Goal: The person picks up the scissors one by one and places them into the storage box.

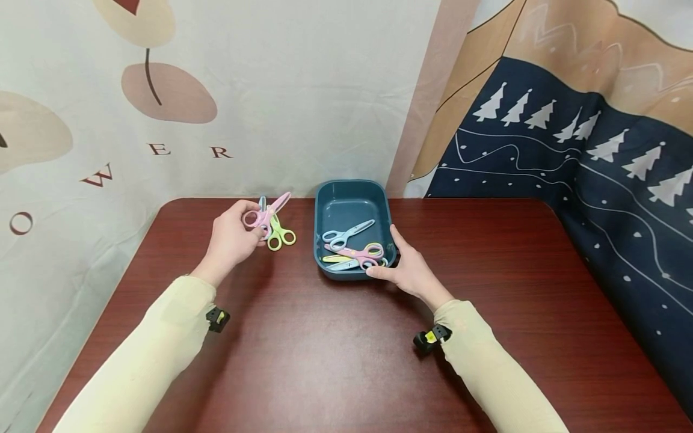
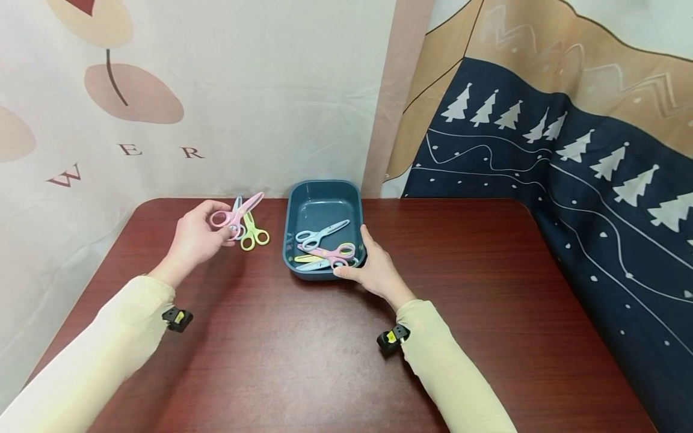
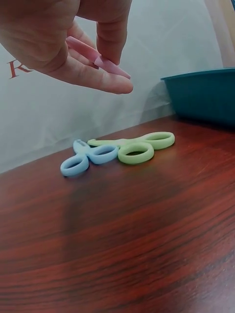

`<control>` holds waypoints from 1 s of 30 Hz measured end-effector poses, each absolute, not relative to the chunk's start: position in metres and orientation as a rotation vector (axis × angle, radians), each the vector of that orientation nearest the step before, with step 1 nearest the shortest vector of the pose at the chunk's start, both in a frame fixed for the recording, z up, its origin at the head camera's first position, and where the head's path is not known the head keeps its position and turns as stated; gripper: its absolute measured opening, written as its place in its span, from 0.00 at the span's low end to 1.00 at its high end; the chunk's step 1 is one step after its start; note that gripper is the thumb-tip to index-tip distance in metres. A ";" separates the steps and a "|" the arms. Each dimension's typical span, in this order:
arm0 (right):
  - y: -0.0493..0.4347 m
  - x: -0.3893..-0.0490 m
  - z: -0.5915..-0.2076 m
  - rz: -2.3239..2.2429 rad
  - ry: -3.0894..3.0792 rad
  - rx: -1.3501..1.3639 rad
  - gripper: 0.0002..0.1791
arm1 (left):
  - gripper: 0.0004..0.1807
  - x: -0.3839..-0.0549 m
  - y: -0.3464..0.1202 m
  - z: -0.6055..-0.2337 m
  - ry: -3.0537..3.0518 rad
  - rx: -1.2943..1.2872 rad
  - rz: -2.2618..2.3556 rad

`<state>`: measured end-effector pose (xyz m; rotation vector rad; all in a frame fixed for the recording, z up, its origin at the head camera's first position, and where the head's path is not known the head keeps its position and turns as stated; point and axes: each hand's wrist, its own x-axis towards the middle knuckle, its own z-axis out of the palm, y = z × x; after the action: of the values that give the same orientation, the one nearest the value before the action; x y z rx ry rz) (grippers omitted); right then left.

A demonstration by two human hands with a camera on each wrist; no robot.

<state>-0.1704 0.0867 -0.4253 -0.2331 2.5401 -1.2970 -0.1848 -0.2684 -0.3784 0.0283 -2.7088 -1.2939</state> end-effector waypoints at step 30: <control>0.086 -0.170 -0.425 -1.293 2.537 -0.219 0.64 | 0.24 -0.187 -0.242 -0.369 -2.763 -0.034 -1.270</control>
<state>-0.1704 0.0863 -0.4251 -0.2194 2.5367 -1.2926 -0.1867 -0.2420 -0.3690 -0.0339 -2.7626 -1.2700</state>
